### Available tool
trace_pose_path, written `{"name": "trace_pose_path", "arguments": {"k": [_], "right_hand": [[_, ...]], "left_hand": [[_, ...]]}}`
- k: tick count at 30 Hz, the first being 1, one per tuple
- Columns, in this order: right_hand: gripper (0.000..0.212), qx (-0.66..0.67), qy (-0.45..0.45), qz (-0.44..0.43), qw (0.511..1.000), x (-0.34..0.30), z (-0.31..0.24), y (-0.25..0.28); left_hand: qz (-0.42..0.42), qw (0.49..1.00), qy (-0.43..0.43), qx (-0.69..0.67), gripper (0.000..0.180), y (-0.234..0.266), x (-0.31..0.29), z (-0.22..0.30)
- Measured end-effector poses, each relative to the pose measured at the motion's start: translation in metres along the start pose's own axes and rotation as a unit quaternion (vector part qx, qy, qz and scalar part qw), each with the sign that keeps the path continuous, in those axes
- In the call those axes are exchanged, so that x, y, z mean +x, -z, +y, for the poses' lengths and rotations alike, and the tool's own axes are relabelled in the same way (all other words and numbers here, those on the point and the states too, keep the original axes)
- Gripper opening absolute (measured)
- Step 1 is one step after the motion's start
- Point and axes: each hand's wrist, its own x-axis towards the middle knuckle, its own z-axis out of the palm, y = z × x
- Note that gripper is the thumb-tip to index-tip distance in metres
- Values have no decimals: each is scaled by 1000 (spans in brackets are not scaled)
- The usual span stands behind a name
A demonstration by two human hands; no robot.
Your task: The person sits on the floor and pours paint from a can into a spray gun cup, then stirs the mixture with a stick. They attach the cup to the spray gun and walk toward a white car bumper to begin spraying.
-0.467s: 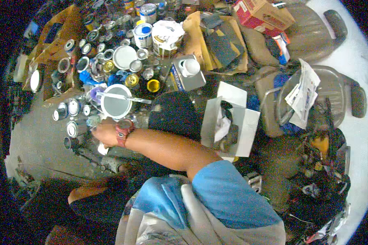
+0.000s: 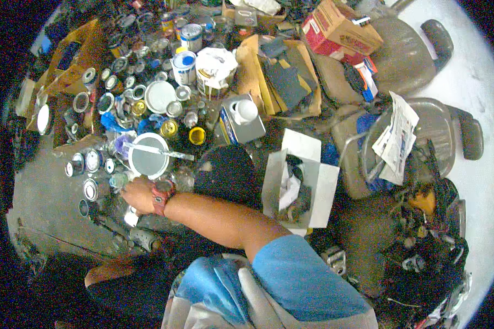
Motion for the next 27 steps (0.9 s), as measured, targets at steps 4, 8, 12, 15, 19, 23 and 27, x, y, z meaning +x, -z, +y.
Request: {"name": "trace_pose_path", "arguments": {"k": [4, 8, 12, 15, 19, 23, 27], "right_hand": [[95, 13, -22, -13, 1000, -3, 0, 6], [85, 21, 5, -9, 1000, -10, 3, 15], [80, 13, 30, -11, 999, -17, 4, 29], [82, 1, 26, -26, 999, -20, 1, 39], [80, -7, 2, -55, 998, -20, -1, 43], [73, -11, 26, -14, 1000, -21, 3, 40], [76, -28, 32, -20, 999, -23, 11, 35]], "left_hand": [[-5, 999, -11, -41, 41, -1, 0, 10], [0, 993, -23, -117, 42, 6, -3, 28], [3, 979, -30, -203, 43, 6, -3, 44], [16, 968, -44, -246, 44, -2, -2, 50], [21, 962, -55, -266, 45, -2, -1, 53], [4, 963, -68, -261, 45, 16, -4, 52], [-7, 973, -68, -220, 46, 44, -10, 54]]}}
